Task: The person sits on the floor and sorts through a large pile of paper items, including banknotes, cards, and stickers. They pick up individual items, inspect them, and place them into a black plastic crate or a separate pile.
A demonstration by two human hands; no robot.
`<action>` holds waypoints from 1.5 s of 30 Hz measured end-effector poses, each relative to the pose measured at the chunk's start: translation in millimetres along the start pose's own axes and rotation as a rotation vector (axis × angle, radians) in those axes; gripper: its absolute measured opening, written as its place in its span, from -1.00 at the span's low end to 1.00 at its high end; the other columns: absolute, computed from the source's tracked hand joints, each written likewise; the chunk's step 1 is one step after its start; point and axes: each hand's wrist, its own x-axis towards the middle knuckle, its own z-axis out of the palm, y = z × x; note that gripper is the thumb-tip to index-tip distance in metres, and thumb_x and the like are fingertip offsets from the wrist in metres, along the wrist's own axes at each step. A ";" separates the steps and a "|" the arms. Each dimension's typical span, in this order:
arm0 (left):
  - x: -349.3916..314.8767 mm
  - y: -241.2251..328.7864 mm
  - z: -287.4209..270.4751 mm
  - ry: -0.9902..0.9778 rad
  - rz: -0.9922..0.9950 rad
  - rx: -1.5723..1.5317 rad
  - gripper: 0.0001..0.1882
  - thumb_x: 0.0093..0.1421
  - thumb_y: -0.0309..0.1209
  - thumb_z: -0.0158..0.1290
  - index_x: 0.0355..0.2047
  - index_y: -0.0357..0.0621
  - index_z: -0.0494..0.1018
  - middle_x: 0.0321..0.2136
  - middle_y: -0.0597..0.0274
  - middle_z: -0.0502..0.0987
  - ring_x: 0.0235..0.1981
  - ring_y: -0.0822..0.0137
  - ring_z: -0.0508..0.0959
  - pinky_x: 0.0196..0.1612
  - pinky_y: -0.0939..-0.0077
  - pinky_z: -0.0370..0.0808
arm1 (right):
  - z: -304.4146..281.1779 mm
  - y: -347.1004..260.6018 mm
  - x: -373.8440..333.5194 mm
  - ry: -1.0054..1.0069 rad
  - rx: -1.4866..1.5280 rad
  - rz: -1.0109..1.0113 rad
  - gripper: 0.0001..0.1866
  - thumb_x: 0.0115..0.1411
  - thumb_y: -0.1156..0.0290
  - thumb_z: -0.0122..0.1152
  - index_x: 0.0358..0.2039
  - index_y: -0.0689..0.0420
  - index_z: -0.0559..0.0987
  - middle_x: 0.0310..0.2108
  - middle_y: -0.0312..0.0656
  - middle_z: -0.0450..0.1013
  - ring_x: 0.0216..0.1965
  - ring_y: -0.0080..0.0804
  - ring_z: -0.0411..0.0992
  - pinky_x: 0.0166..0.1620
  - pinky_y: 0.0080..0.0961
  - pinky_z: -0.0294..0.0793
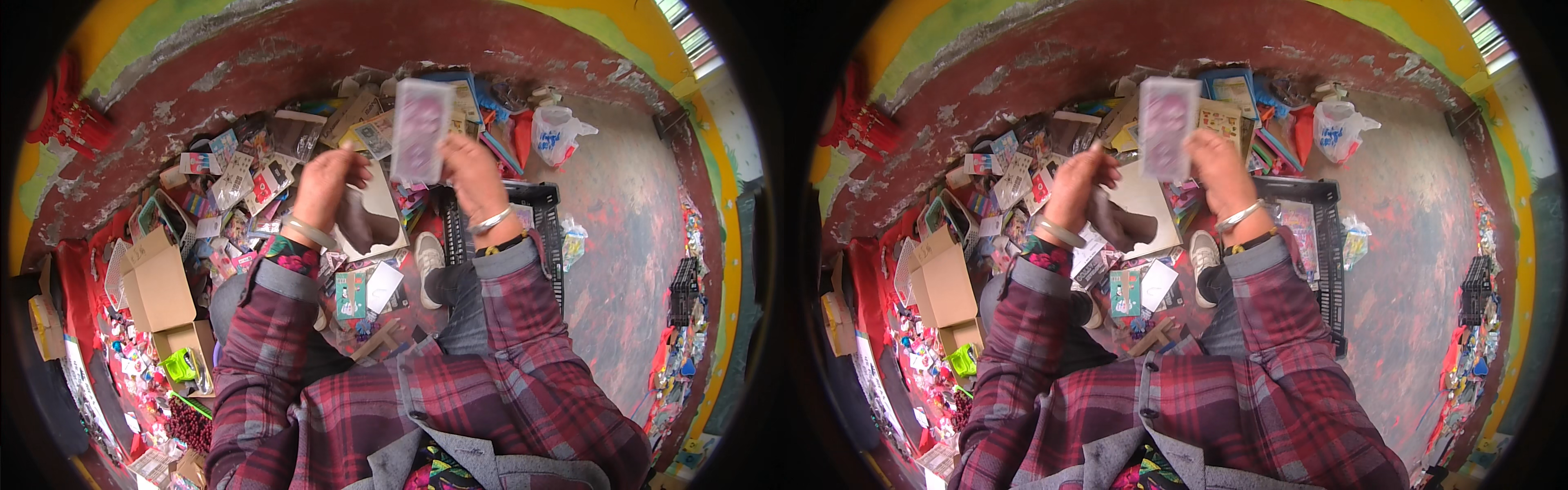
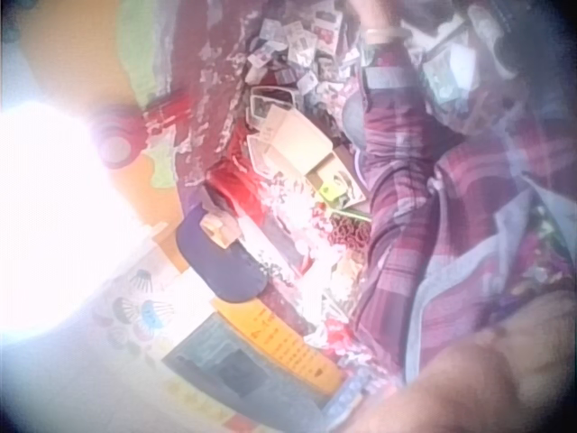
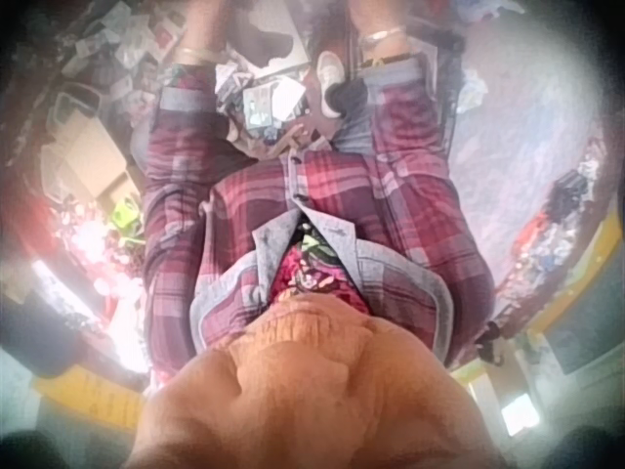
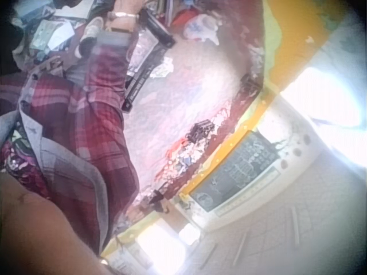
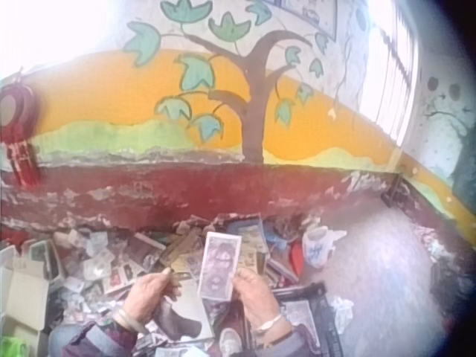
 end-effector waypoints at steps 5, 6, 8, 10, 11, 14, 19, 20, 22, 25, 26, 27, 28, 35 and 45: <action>8.6 20.6 -49.9 0.282 0.086 -0.088 -0.71 0.22 -0.27 -0.06 -0.41 -0.29 0.47 -0.57 0.19 0.51 -0.50 0.43 0.47 -0.34 0.63 0.37 | -52.8 -21.7 14.6 0.363 -0.085 -0.090 -0.87 0.20 0.46 -0.01 -0.31 0.18 0.51 -0.46 -0.35 0.46 -0.53 -0.71 0.34 -0.51 -0.78 0.26; 6.3 24.2 -56.8 0.306 0.087 -0.117 -0.72 0.22 -0.28 -0.06 -0.41 -0.27 0.47 -0.56 0.21 0.52 -0.50 0.45 0.46 -0.35 0.64 0.35 | -55.5 -21.8 15.0 0.367 -0.068 -0.082 -0.87 0.20 0.46 -0.01 -0.30 0.19 0.50 -0.45 -0.34 0.46 -0.51 -0.69 0.35 -0.49 -0.76 0.29; 2.1 32.0 -60.8 0.369 0.111 -0.086 -0.74 0.21 -0.29 -0.04 -0.42 -0.24 0.48 -0.56 0.24 0.52 -0.51 0.48 0.45 -0.38 0.65 0.33 | -58.7 -21.7 15.0 0.379 -0.037 -0.066 -0.86 0.21 0.46 -0.02 -0.28 0.21 0.48 -0.41 -0.31 0.47 -0.48 -0.65 0.38 -0.45 -0.73 0.34; -1.9 39.5 -62.3 0.395 0.147 -0.067 -0.75 0.20 -0.30 -0.03 -0.42 -0.24 0.48 -0.57 0.25 0.51 -0.51 0.49 0.44 -0.38 0.66 0.32 | -61.1 -15.7 19.4 0.340 0.021 -0.035 -0.85 0.21 0.46 -0.03 -0.23 0.19 0.45 -0.32 -0.26 0.47 -0.40 -0.55 0.41 -0.37 -0.65 0.41; -3.8 42.9 -64.0 0.393 0.157 -0.075 -0.75 0.20 -0.30 -0.03 -0.42 -0.24 0.49 -0.57 0.25 0.51 -0.51 0.49 0.44 -0.39 0.66 0.32 | -62.5 -10.8 23.6 0.318 0.051 -0.021 -0.84 0.21 0.46 -0.03 -0.20 0.19 0.43 -0.28 -0.24 0.47 -0.36 -0.50 0.42 -0.33 -0.61 0.44; -13.4 59.2 -66.6 0.374 0.227 -0.061 -0.75 0.21 -0.30 -0.03 -0.41 -0.26 0.49 -0.55 0.23 0.52 -0.52 0.48 0.43 -0.39 0.67 0.33 | -70.9 17.5 51.0 0.264 0.128 0.089 -0.82 0.20 0.40 -0.02 -0.24 0.21 0.43 -0.32 -0.20 0.46 -0.36 -0.37 0.43 -0.35 -0.44 0.47; -33.3 88.3 -66.7 0.425 0.296 -0.066 -0.74 0.20 -0.26 -0.03 -0.38 -0.24 0.48 -0.55 0.30 0.48 -0.53 0.51 0.39 -0.45 0.70 0.29 | -77.6 101.5 105.1 0.282 0.299 0.445 -0.77 0.20 0.27 -0.03 -0.23 0.13 0.43 -0.32 -0.12 0.46 -0.36 -0.30 0.44 -0.38 -0.33 0.46; -33.9 91.0 -65.8 0.432 0.286 -0.069 -0.74 0.21 -0.29 -0.04 -0.40 -0.26 0.48 -0.56 0.27 0.49 -0.53 0.49 0.39 -0.43 0.68 0.31 | -81.8 122.6 115.3 0.302 0.259 0.510 -0.77 0.21 0.24 -0.05 -0.23 0.11 0.43 -0.31 -0.10 0.46 -0.36 -0.28 0.44 -0.38 -0.29 0.47; -34.5 90.9 -66.3 0.451 0.269 -0.072 -0.74 0.22 -0.31 -0.05 -0.42 -0.29 0.47 -0.57 0.24 0.49 -0.54 0.47 0.39 -0.41 0.66 0.33 | -80.2 167.2 133.2 0.404 0.435 0.549 -0.73 0.24 0.22 -0.18 -0.21 0.07 0.42 -0.44 -0.13 0.49 -0.48 -0.25 0.45 -0.46 -0.28 0.47; -28.5 84.9 -64.8 0.448 0.234 -0.079 -0.73 0.23 -0.29 -0.06 -0.42 -0.28 0.46 -0.59 0.25 0.47 -0.55 0.48 0.38 -0.42 0.67 0.32 | -78.0 218.8 148.6 0.559 0.297 0.628 -0.75 0.25 0.26 -0.24 -0.25 0.06 0.42 -0.56 -0.19 0.49 -0.67 -0.33 0.45 -0.71 -0.47 0.39; -28.7 83.3 -66.3 0.463 0.206 -0.058 -0.73 0.23 -0.30 -0.06 -0.42 -0.28 0.46 -0.60 0.25 0.47 -0.55 0.49 0.38 -0.43 0.67 0.32 | -70.8 232.0 152.6 0.559 0.210 0.698 -0.79 0.23 0.28 -0.16 -0.25 0.06 0.42 -0.56 -0.18 0.49 -0.67 -0.33 0.45 -0.71 -0.47 0.41; -28.2 81.8 -68.2 0.478 0.178 -0.038 -0.73 0.23 -0.30 -0.07 -0.43 -0.27 0.46 -0.60 0.25 0.47 -0.56 0.50 0.37 -0.43 0.68 0.31 | -67.3 241.4 159.4 0.595 0.251 0.745 -0.83 0.21 0.30 -0.09 -0.26 0.06 0.43 -0.55 -0.17 0.48 -0.67 -0.34 0.45 -0.72 -0.47 0.42; -28.1 81.6 -67.5 0.480 0.167 -0.039 -0.73 0.23 -0.30 -0.07 -0.42 -0.27 0.46 -0.59 0.26 0.46 -0.56 0.49 0.37 -0.44 0.68 0.31 | -66.6 251.4 166.7 0.629 0.283 0.775 -0.85 0.19 0.33 -0.01 -0.26 0.06 0.43 -0.55 -0.16 0.48 -0.67 -0.34 0.45 -0.72 -0.48 0.43; -22.9 72.4 -74.1 0.462 0.083 -0.107 -0.74 0.23 -0.31 -0.05 -0.44 -0.27 0.47 -0.60 0.22 0.50 -0.61 0.49 0.41 -0.49 0.69 0.35 | -69.7 314.4 212.0 0.760 0.460 0.781 -0.86 0.15 0.32 0.12 -0.39 0.11 0.44 -0.63 -0.24 0.38 -0.67 -0.38 0.33 -0.68 -0.50 0.37; -16.1 64.2 -65.1 0.377 0.051 -0.039 -0.74 0.23 -0.32 -0.04 -0.42 -0.29 0.48 -0.58 0.22 0.51 -0.56 0.51 0.42 -0.44 0.71 0.35 | -90.9 252.9 211.3 0.389 0.465 0.458 -0.86 0.16 0.31 -0.03 -0.48 0.05 0.40 -0.58 -0.26 0.29 -0.63 -0.40 0.28 -0.59 -0.49 0.28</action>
